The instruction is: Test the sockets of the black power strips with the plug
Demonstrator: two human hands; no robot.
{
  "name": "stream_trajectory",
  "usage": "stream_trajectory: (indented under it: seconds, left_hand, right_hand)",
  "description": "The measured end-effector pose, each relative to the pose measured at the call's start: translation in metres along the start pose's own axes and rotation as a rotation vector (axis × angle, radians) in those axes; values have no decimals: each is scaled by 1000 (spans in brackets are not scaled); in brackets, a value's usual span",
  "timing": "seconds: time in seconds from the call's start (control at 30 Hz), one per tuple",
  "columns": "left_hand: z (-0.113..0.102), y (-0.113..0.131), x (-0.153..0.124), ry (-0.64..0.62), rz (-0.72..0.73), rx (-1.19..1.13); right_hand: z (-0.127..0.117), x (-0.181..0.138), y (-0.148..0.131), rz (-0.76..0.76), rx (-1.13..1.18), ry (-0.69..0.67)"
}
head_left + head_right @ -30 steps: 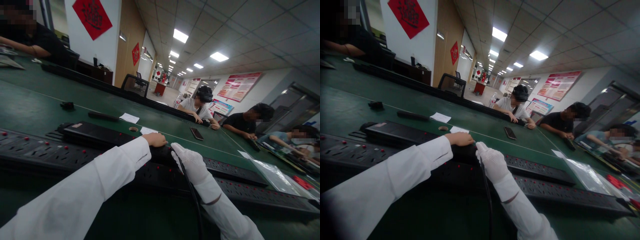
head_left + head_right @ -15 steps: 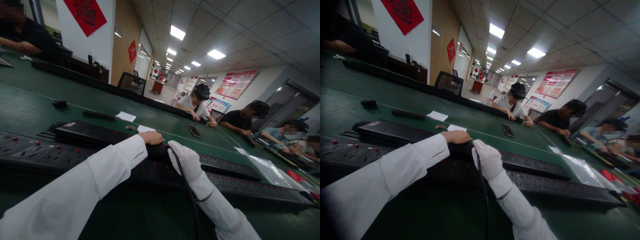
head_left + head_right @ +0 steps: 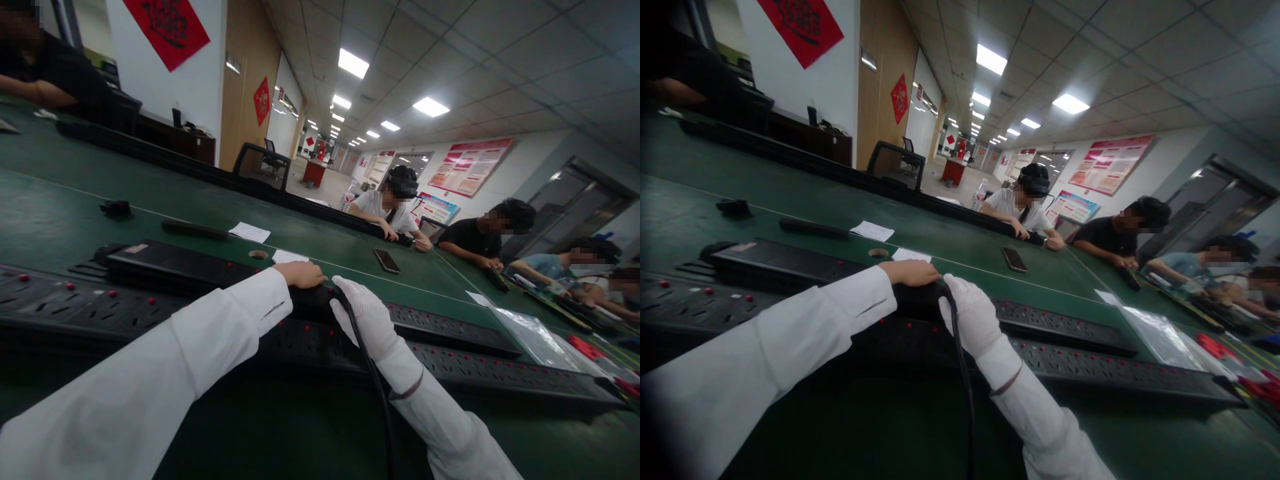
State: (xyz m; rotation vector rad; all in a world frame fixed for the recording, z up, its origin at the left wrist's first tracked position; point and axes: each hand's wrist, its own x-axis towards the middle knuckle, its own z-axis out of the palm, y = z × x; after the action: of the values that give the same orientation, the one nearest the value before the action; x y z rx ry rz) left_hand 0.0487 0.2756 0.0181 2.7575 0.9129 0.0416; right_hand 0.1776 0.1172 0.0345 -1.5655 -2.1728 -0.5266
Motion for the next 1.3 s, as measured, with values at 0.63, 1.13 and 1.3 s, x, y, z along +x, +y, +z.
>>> stream_trajectory:
  seconds: [0.63,1.13,1.3]
  left_hand:
    - [-2,2,-2,-5,27,26]
    - [-4,2,-3,-12,23,-22]
    - [-3,1,-3,-9,38,-10]
  right_hand:
    - [-10,-1,-10,-6,-194,-70]
    - [-6,0,-5,-41,14,-55]
    - [-4,1,-3,-50,70,-83]
